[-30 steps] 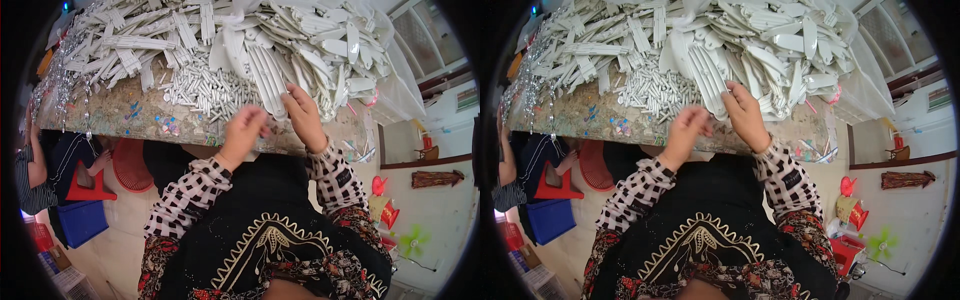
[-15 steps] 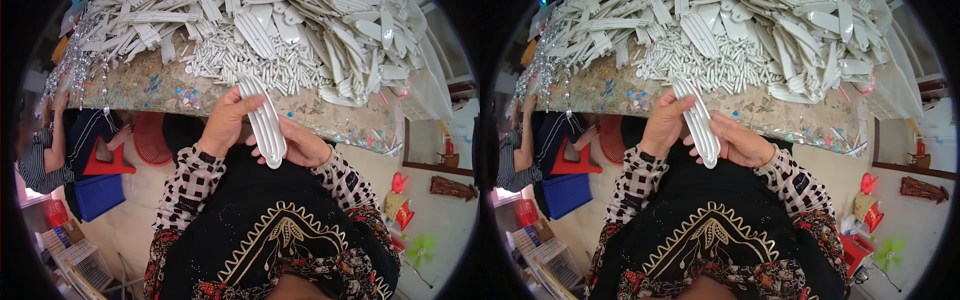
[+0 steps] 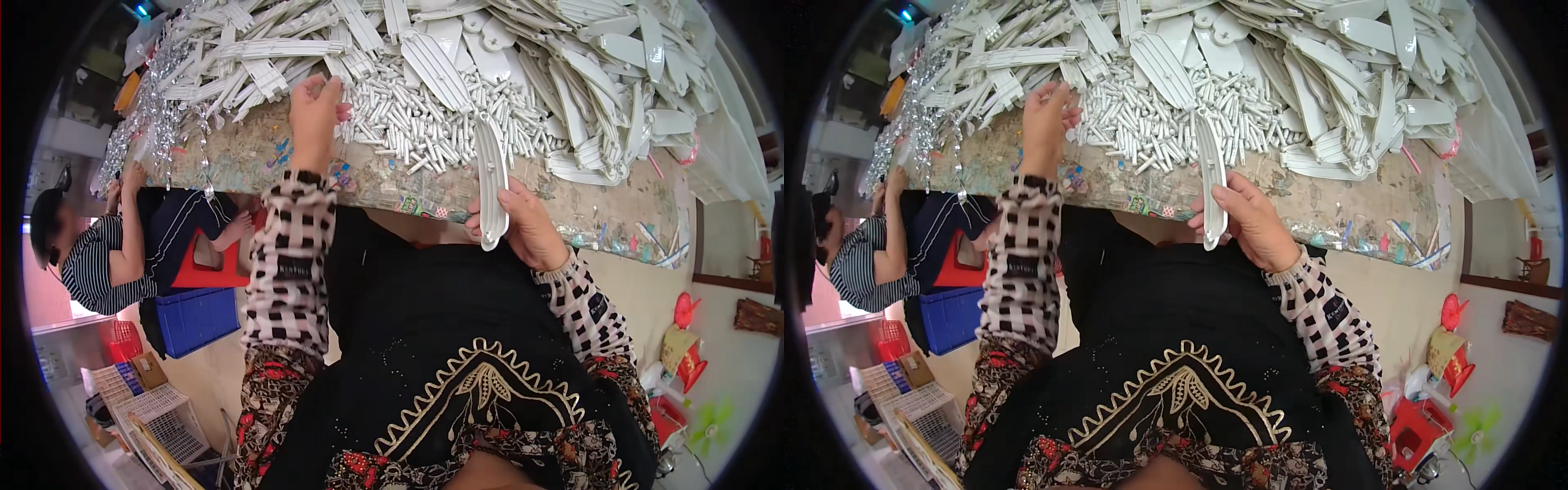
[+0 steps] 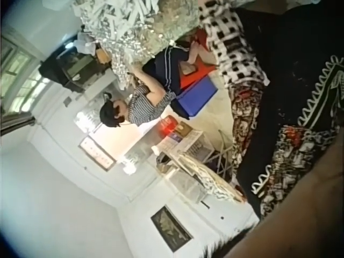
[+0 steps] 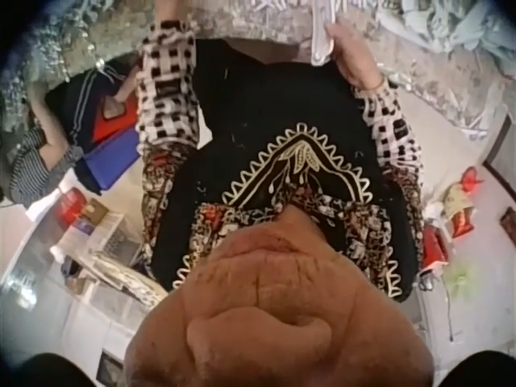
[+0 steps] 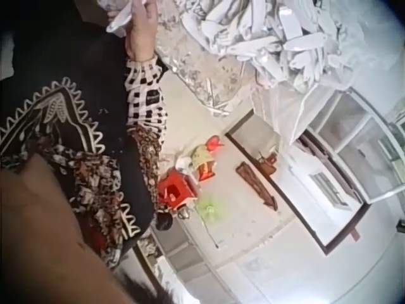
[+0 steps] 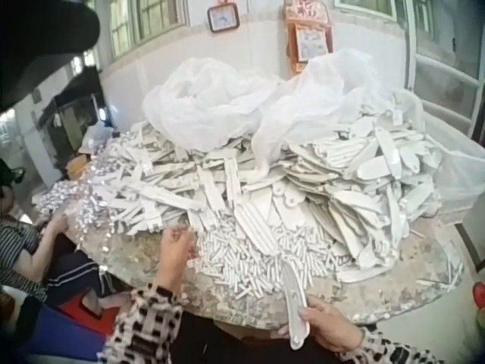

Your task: Assembling or sorting white plastic components by snapping pieces together on a table.

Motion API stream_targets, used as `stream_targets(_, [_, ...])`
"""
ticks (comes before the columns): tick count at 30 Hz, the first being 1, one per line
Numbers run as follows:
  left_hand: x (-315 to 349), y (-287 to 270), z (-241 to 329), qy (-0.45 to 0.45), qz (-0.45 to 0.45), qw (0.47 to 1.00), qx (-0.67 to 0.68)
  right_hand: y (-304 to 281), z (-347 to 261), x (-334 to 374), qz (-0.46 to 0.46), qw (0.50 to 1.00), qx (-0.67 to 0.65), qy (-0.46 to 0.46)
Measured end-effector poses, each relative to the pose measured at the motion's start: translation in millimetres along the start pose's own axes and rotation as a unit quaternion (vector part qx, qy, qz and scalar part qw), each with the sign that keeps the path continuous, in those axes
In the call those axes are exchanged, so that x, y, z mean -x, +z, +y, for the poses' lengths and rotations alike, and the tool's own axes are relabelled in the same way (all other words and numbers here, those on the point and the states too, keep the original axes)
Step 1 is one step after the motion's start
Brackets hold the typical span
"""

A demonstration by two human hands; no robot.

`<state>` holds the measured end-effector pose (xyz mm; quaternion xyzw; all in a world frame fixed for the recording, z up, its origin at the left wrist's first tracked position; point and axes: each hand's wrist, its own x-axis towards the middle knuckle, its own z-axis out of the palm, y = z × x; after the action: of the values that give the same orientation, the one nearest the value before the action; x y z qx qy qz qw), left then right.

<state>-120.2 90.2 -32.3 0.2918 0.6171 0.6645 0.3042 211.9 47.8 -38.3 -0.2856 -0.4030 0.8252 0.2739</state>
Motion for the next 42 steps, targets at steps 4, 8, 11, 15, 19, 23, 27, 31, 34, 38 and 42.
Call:
stream_targets(4, [-35.0,-1.5,6.9,-0.029,0.003,0.993,-0.113,0.0,0.4,-1.1,0.006,1.000,-0.001,0.014])
stream_targets(8, [-31.8,-1.4,15.0,0.035,0.026,0.997,-0.062,0.1,-1.2,-1.4,-0.005,1.000,-0.006,0.018])
stream_targets(11, [-8.5,-6.5,33.7,-0.010,-0.005,1.000,0.019,1.7,-3.6,2.5,-0.009,1.000,0.004,0.002])
stream_targets(15, [39.0,-5.7,57.9,-0.037,-0.059,0.993,0.098,-4.9,-8.4,2.4,-0.023,0.999,-0.021,0.029])
stream_targets(19, [98.4,4.9,59.9,-0.072,-0.097,0.983,0.139,-0.5,-22.9,-9.5,-0.051,0.998,-0.032,-0.010])
stream_targets(23, [159.3,1.7,58.2,-0.087,-0.197,0.970,0.109,17.6,-34.3,-36.3,-0.115,0.977,-0.180,-0.020])
stream_targets(27, [183.3,-4.2,49.9,-0.127,-0.314,0.939,0.057,5.9,-34.3,-39.1,-0.137,0.982,-0.122,-0.042])
stream_targets(31, [186.9,-11.8,59.3,-0.145,-0.391,0.909,0.002,-0.3,-34.4,-21.5,-0.121,0.988,-0.091,-0.036])
stream_targets(34, [178.5,-11.1,63.8,0.159,-0.393,0.879,-0.219,1.5,-38.4,-12.5,-0.107,0.990,-0.081,-0.046])
stream_targets(38, [177.2,18.8,90.2,0.464,-0.348,0.678,-0.451,8.3,-49.9,-0.2,-0.059,0.996,-0.055,-0.040])
stream_targets(42, [181.9,31.5,82.3,0.582,-0.399,0.568,-0.423,14.4,-39.5,0.1,-0.100,0.994,-0.038,0.031])
